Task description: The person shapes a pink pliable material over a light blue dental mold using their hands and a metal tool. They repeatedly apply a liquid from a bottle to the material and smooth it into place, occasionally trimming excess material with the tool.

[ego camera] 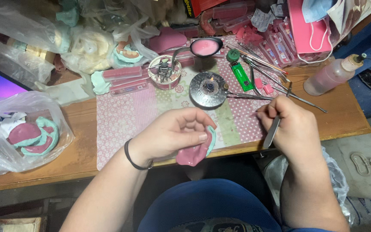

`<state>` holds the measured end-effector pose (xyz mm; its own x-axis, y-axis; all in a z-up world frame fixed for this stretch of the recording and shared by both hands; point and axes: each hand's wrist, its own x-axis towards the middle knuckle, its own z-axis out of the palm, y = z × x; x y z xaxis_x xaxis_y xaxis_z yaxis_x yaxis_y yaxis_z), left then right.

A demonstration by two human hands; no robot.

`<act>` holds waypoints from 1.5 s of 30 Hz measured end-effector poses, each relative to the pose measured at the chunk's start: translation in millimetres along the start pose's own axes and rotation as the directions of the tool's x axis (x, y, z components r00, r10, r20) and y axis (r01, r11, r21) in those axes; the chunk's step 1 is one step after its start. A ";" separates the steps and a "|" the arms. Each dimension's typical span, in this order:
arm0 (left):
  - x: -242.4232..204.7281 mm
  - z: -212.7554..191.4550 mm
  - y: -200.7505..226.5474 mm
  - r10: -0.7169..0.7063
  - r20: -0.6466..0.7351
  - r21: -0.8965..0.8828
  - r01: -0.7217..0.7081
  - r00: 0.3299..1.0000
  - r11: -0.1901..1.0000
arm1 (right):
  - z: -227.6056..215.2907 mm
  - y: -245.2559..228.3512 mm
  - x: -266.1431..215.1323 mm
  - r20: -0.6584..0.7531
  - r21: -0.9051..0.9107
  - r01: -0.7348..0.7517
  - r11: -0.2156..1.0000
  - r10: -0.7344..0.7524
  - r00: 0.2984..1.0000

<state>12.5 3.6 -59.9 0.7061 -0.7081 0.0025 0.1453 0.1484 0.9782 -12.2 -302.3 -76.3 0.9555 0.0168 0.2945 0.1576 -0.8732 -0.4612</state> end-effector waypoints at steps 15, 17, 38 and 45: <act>6.4 -10.3 -21.8 0.064 -0.167 0.009 -0.064 0.984 0.998 | 47.5 -75.1 -8.3 0.210 0.956 -0.174 0.237 -0.139 0.968; 7.9 -12.6 -26.7 0.072 -0.176 0.022 -0.069 0.982 0.997 | 49.4 -78.4 -6.5 0.267 0.946 -0.241 0.215 -0.103 0.958; -13.7 3.4 2.4 0.535 -0.138 0.752 -0.264 0.834 0.604 | 69.4 -61.4 -5.3 0.038 0.968 -0.013 0.252 -0.092 0.995; -13.0 1.7 -3.3 0.500 -0.216 0.625 -0.275 0.838 0.731 | 55.6 -70.7 -5.9 -0.336 0.869 0.406 0.284 -0.265 0.904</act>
<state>1.7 11.1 -62.8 0.8146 -0.3700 0.4466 -0.5208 -0.1278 0.8441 -15.1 -213.6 -92.0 0.7381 0.0825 0.6696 0.6495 0.1819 -0.7383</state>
